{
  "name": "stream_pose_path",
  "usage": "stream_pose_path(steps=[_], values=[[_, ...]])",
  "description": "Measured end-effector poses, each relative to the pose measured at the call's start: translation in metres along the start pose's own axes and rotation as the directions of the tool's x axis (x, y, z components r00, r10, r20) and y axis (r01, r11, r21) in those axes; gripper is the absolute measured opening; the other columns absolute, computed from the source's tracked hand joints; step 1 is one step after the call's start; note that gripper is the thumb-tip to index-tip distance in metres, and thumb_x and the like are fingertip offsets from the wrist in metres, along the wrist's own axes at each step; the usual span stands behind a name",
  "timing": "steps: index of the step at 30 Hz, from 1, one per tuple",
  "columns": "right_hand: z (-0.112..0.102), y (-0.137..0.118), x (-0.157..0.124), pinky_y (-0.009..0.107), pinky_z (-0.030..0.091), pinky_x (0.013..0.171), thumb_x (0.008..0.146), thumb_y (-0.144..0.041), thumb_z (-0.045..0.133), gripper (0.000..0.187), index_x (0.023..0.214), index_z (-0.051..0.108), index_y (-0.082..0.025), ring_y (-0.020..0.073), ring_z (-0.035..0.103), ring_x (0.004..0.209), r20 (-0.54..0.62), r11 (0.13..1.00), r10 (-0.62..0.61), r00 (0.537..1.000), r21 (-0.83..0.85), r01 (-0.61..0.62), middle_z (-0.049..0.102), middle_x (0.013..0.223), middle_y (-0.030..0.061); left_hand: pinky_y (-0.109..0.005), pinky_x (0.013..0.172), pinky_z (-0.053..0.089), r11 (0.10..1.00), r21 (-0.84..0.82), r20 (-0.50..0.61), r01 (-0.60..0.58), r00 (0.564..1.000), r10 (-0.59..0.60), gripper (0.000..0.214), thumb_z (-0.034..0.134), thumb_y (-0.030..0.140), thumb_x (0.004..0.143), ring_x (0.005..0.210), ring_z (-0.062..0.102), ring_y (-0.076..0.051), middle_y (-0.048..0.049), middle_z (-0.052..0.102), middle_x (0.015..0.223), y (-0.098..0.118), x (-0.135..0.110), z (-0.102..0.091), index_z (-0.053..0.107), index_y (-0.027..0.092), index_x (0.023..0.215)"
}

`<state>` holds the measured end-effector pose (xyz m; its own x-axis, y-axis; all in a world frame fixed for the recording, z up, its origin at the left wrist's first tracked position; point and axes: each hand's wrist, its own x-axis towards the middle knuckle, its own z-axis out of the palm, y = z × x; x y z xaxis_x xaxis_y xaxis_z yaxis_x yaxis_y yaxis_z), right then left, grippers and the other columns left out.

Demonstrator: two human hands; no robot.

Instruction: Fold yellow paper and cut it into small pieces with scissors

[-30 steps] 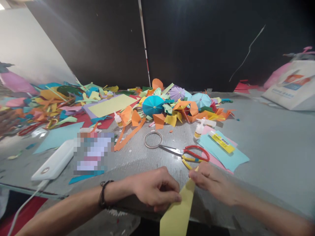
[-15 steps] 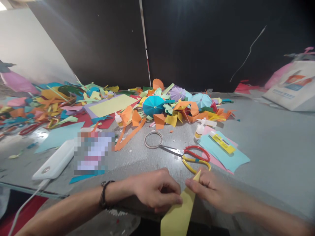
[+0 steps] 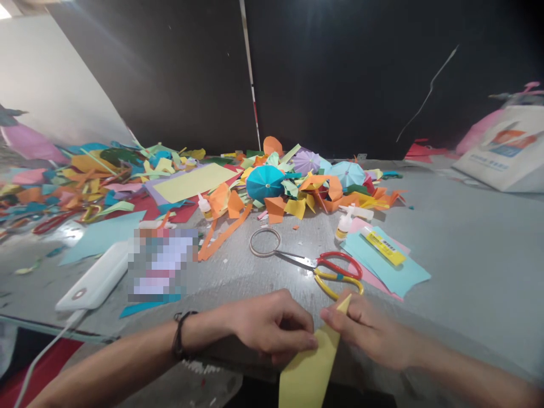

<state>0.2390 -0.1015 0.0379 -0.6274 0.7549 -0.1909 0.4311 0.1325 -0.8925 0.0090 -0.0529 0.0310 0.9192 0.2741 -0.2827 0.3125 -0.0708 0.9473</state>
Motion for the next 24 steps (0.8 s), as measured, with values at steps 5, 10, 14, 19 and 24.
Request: stream_pose_path(steps=[5, 10, 14, 19, 24], values=[[0.0, 0.005, 0.001, 0.03, 0.019, 0.052, 0.099, -0.081, 0.024, 0.07, 0.063, 0.026, -0.022, 0.0124, 0.022, 0.057, 0.006, 1.0, -0.012, 1.0, -0.021, 0.013, 0.022, 0.061, -0.0053, -0.014, 0.033, 0.035, 0.996, -0.069, -0.045, 0.057, 0.997, -0.06, 0.034, 0.064, 0.043, 0.095, 0.037, 0.044, -0.007, 0.0055, 0.054, 0.053, 0.001, 0.0, 0.0, 0.052, 0.019, 0.074], [0.003, 0.004, 0.002, 0.029, 0.021, 0.055, 0.101, -0.078, 0.026, 0.067, 0.066, 0.033, -0.021, 0.0131, 0.025, 0.061, -0.009, 1.0, 0.003, 1.0, -0.008, -0.003, 0.026, 0.066, -0.0046, -0.014, 0.037, 0.034, 0.999, -0.027, -0.102, -0.046, 0.994, 0.043, 0.034, 0.062, 0.041, 0.097, 0.04, 0.043, -0.005, 0.0055, 0.052, 0.05, 0.0, 0.003, -0.001, 0.057, 0.017, 0.074], [0.004, 0.005, 0.004, 0.027, 0.027, 0.06, 0.103, -0.074, 0.029, 0.064, 0.071, 0.041, -0.02, 0.0136, 0.03, 0.067, 0.021, 0.998, -0.038, 0.999, 0.054, 0.037, 0.032, 0.07, -0.0034, -0.015, 0.04, 0.033, 0.996, -0.012, -0.105, -0.089, 0.991, 0.088, 0.035, 0.06, 0.04, 0.099, 0.042, 0.042, -0.005, 0.0056, 0.051, 0.05, -0.001, 0.003, -0.001, 0.057, 0.016, 0.074], [0.006, 0.012, 0.004, 0.027, 0.025, 0.056, 0.104, -0.07, 0.035, 0.062, 0.067, 0.034, -0.021, 0.0131, 0.029, 0.064, 0.043, 1.0, -0.029, 0.999, 0.001, 0.029, 0.029, 0.068, -0.0035, -0.015, 0.041, 0.035, 0.999, -0.009, -0.112, -0.037, 0.993, 0.036, 0.029, 0.061, 0.039, 0.097, 0.044, 0.045, -0.006, 0.005, 0.052, 0.054, -0.005, 0.004, 0.001, 0.061, 0.016, 0.08], [0.006, 0.011, 0.004, 0.027, 0.022, 0.054, 0.102, -0.074, 0.031, 0.064, 0.065, 0.033, -0.021, 0.013, 0.028, 0.063, 0.033, 0.999, -0.014, 0.999, -0.052, 0.016, 0.028, 0.066, -0.0035, -0.014, 0.035, 0.035, 0.997, -0.056, -0.094, 0.057, 0.994, -0.062, 0.027, 0.063, 0.04, 0.095, 0.04, 0.044, -0.006, 0.0063, 0.052, 0.054, -0.002, 0.004, 0.0, 0.059, 0.018, 0.08]])
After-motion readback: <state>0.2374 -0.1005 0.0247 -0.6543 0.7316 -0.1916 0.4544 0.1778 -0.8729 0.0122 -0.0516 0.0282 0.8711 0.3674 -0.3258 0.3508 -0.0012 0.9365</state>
